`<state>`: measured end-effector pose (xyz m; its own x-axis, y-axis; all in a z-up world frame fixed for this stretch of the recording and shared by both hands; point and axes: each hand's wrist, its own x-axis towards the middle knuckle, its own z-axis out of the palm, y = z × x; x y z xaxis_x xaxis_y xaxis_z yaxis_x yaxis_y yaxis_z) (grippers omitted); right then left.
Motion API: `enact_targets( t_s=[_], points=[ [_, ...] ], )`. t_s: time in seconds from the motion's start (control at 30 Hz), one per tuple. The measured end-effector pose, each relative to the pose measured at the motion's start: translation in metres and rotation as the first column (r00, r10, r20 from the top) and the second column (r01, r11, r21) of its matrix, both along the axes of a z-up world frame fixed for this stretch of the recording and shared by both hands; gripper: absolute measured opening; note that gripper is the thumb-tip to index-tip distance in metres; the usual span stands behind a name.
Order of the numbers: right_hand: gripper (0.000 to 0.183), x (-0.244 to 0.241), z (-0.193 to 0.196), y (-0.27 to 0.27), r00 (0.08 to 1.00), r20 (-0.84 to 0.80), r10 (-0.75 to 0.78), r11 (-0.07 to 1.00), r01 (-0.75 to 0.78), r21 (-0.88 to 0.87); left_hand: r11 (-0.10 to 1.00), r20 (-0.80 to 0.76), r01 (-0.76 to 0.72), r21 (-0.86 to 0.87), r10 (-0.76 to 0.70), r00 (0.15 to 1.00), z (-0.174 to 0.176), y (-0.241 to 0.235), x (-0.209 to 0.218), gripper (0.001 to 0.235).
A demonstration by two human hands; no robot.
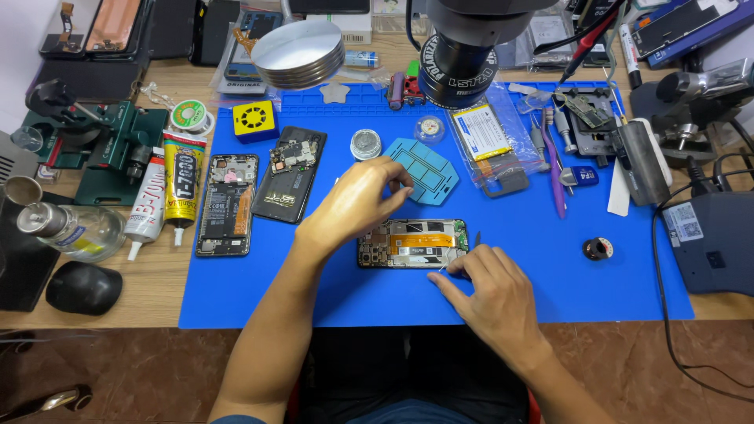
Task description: The person uses a soldering iron and tweezers to work on a small green circuit board, then places the board onto a larger disassembled phone chassis. The person handles the circuit board and phone components on a blue work mat.
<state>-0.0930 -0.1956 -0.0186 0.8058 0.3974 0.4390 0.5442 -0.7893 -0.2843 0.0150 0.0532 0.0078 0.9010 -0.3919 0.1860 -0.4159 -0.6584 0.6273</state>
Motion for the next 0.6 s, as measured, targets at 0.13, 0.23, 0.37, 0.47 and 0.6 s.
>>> enact_targets(
  t_s=[0.13, 0.23, 0.37, 0.47, 0.6],
  points=[
    [0.020, -0.003, -0.001, -0.001, 0.999, 0.002, -0.042, 0.999, 0.042, -0.020, 1.000, -0.030, -0.022, 0.000, 0.022, 0.999, 0.008, -0.002, -0.003, 0.015],
    [0.016, -0.004, 0.002, -0.004, 0.996, -0.053, -0.074, 0.997, 0.073, -0.010, 1.000, -0.017, -0.021, 0.007, 0.021, 1.000, 0.008, -0.002, -0.003, 0.015],
    [0.011, 0.000, 0.012, -0.008, 0.995, -0.032, -0.097, 0.995, 0.098, 0.010, 1.000, -0.042, -0.026, 0.010, 0.026, 0.999, 0.009, -0.002, -0.005, 0.015],
    [0.011, 0.010, 0.008, -0.015, 0.988, 0.041, -0.152, 0.988, 0.150, 0.036, 1.000, -0.036, -0.024, -0.004, 0.024, 0.999, 0.025, -0.003, -0.010, 0.013],
    [0.014, 0.025, 0.003, -0.024, 0.969, 0.109, -0.222, 0.975, 0.216, 0.058, 1.000, -0.055, -0.007, 0.005, 0.007, 0.998, 0.034, -0.002, -0.016, 0.014]
  ],
)
